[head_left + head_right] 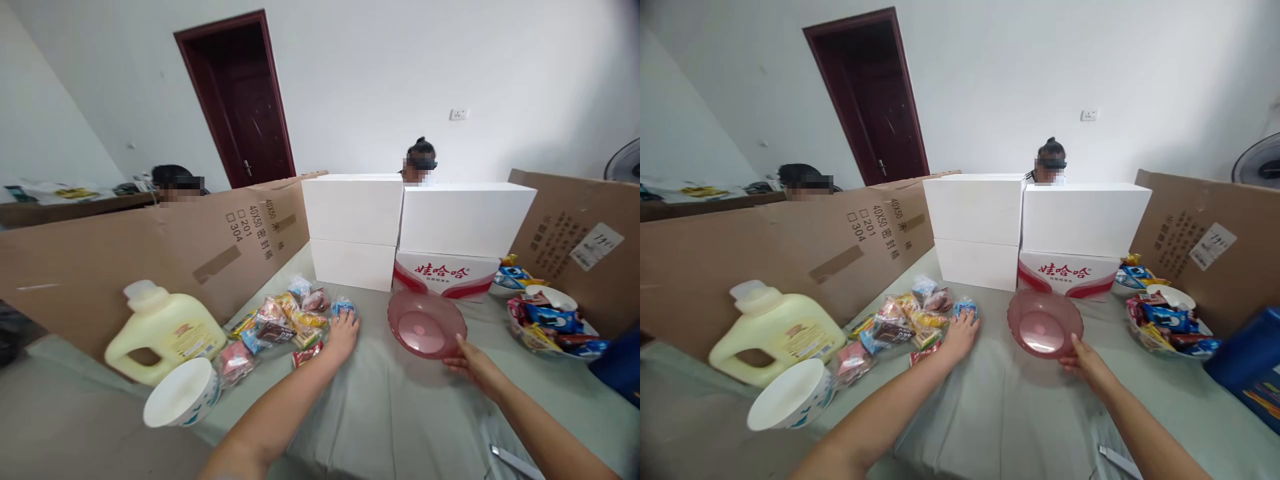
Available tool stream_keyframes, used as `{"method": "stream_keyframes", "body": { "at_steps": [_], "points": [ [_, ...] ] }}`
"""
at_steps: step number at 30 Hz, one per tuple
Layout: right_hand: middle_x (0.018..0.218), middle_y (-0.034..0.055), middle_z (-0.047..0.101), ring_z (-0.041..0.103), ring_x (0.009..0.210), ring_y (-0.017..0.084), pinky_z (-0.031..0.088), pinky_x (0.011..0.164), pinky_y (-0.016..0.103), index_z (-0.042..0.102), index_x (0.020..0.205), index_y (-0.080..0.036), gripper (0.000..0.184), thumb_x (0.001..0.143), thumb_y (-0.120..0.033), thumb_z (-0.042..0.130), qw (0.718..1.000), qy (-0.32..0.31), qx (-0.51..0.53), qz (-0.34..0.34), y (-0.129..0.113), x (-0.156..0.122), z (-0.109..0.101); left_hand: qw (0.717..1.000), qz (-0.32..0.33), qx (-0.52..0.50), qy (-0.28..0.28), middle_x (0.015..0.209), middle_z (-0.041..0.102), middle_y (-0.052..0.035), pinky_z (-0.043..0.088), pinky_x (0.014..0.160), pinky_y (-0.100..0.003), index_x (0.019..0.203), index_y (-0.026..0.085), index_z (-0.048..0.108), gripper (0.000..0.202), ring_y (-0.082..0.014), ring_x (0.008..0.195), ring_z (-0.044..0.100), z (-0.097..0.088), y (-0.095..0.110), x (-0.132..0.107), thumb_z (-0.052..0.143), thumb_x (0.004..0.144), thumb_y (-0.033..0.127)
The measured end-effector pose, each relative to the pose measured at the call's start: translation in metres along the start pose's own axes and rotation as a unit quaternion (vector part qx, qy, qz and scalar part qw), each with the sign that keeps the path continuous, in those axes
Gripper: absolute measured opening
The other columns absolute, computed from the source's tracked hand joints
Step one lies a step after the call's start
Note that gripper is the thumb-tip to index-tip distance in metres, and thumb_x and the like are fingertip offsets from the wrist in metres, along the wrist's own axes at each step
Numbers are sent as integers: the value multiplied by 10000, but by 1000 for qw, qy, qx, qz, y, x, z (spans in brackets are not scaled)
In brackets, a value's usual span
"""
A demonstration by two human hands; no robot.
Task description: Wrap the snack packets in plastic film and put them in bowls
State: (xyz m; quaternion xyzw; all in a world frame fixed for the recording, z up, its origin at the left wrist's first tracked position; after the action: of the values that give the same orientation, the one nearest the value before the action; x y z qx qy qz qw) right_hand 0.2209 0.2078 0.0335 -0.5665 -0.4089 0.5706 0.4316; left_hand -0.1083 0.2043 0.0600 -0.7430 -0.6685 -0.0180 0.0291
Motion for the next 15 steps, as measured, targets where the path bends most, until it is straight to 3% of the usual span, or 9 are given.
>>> {"method": "stream_keyframes", "body": {
  "at_steps": [2,4,10,13,15],
  "points": [
    [1033,161,654,686,878,259,557,756,377,606,952,-166,526,707,-624,686,998,-56,26,15,0,-3,19,1000,-20,5,8,1456,419,-145,385,996,-536,1292,211,548,421,-352,1316,385,-3,-10,-2,385,917,110],
    [1174,153,621,677,901,242,544,768,365,603,1051,-188,545,701,-593,705,996,-86,7,20,0,-10,33,999,-30,5,16,1439,437,-143,423,974,-495,1300,205,530,424,-324,1267,443,-8,-22,-6,359,926,100],
    [940,97,706,667,758,233,508,637,323,694,953,-205,540,603,-617,701,986,-117,-121,-5,9,-48,48,1000,4,-24,18,1440,456,-77,336,1091,-390,1354,228,471,442,-226,1285,442,-10,-35,-26,377,938,116],
    [887,91,716,668,739,245,519,621,328,712,909,-217,564,564,-663,676,978,-127,-162,-26,20,-66,48,998,29,-45,21,1487,392,-64,241,1144,-437,1407,266,405,552,-252,1367,339,-12,-30,-47,556,879,215],
    [945,83,720,683,790,257,543,662,333,713,944,-236,557,592,-665,660,970,-142,-194,-39,34,-77,43,993,45,-76,72,1496,372,-68,197,1153,-482,1405,273,404,630,-276,1396,280,-23,-32,-69,642,822,278]
  ]
}}
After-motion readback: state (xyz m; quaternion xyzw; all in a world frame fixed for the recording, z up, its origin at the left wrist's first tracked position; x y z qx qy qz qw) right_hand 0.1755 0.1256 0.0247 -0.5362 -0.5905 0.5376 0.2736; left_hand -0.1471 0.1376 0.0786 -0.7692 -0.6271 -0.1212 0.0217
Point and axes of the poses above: each hand's wrist, its own x-axis towards the middle knuckle, its own z-axis out of the palm, y = z × x, the point moved 4 cm from there along x, towards the middle knuckle
